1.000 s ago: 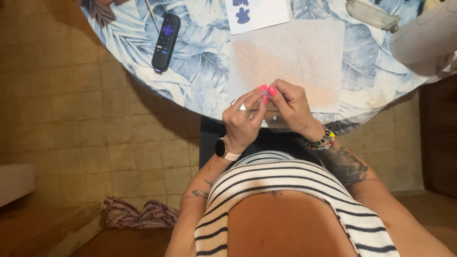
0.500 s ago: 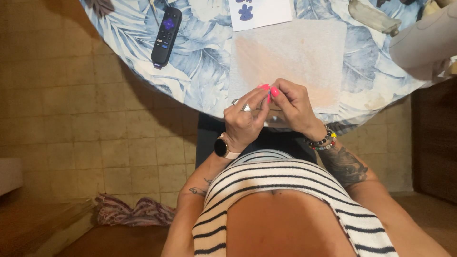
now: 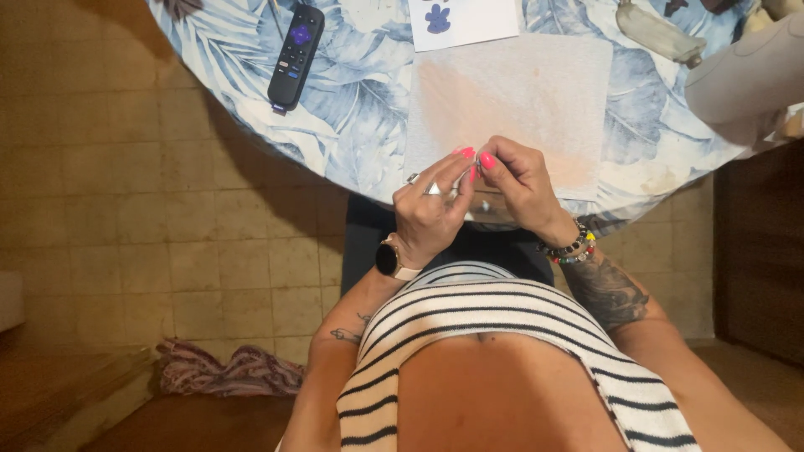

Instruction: Applying small decorative stickers to a card

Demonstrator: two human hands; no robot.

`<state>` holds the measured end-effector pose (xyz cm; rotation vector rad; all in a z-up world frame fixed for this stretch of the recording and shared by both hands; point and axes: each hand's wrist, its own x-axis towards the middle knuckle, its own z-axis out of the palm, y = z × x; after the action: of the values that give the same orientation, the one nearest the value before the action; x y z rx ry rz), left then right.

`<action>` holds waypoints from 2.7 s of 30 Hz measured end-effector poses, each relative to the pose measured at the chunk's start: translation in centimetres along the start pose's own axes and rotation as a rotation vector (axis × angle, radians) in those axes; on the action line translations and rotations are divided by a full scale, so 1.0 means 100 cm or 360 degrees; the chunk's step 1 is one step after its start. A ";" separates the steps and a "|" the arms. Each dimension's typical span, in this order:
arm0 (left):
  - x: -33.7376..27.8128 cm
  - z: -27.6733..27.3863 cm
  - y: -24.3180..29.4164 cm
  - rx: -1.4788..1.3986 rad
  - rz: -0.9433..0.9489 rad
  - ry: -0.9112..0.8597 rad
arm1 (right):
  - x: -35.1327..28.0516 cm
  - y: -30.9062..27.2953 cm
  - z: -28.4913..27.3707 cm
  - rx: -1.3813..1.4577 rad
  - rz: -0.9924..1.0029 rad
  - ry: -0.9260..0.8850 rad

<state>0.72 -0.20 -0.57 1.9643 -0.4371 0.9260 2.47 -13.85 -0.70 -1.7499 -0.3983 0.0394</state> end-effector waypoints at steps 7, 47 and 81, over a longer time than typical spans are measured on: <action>-0.015 -0.023 -0.013 0.0205 0.0155 -0.0044 | 0.006 -0.003 -0.007 -0.0162 -0.0086 -0.0049; -0.050 -0.034 -0.035 0.0384 0.0209 -0.0532 | 0.036 0.008 -0.036 -0.1722 -0.1444 -0.0947; -0.049 -0.034 -0.025 0.0543 0.0194 -0.0588 | 0.061 0.055 0.016 -0.1851 -0.1176 -0.0466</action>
<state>-2.44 3.80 -4.61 2.4589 -0.6471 0.7467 9.20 -11.49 -5.14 -2.5969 -1.4740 -0.5749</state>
